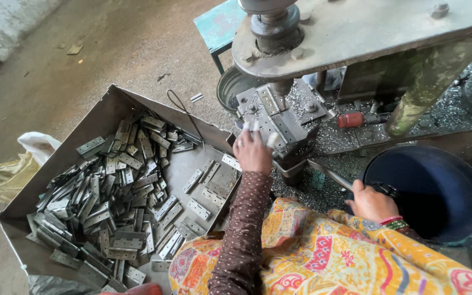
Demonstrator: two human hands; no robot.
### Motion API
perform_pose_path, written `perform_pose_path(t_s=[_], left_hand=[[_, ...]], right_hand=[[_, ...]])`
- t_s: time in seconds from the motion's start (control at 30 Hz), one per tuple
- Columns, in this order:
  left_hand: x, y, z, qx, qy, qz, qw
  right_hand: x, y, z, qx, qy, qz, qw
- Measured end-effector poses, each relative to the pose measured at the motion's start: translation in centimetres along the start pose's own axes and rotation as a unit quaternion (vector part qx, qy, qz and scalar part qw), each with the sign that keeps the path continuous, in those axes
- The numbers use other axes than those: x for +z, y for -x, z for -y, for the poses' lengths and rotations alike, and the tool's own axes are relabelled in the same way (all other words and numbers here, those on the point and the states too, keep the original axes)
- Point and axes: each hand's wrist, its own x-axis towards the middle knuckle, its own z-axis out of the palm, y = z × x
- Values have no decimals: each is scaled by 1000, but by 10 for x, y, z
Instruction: The person sits on the floor and repeatedly picks up small metal pieces from a bin, places them into a press machine, and operates the lever to process them. The person then removes the processed pieces and returns them to the bin.
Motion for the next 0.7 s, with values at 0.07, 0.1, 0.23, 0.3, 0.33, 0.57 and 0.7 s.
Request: perform_pose_path(t_s=[0.07, 0.1, 0.23, 0.3, 0.33, 0.57, 0.7], left_hand=[[0, 7, -19, 45, -74, 134, 987], [3, 9, -28, 67, -111, 199, 971], [22, 18, -53, 122, -64, 100, 985], [28, 14, -55, 127, -107, 103, 981], [29, 8, -54, 107, -102, 129, 981], [21, -28, -51, 54, -80, 209, 973], [18, -25, -51, 84, -96, 154, 980]], right_hand=[[-8, -3, 0, -8, 0, 2, 1000], [-13, -6, 0, -10, 2, -6, 1000], [-28, -15, 7, -14, 12, -20, 1000], [-32, -14, 11, -21, 17, -35, 999], [-35, -14, 12, -25, 20, -43, 999], [-42, -8, 19, -16, 25, -66, 997], [-26, -13, 13, -7, 40, -45, 998]])
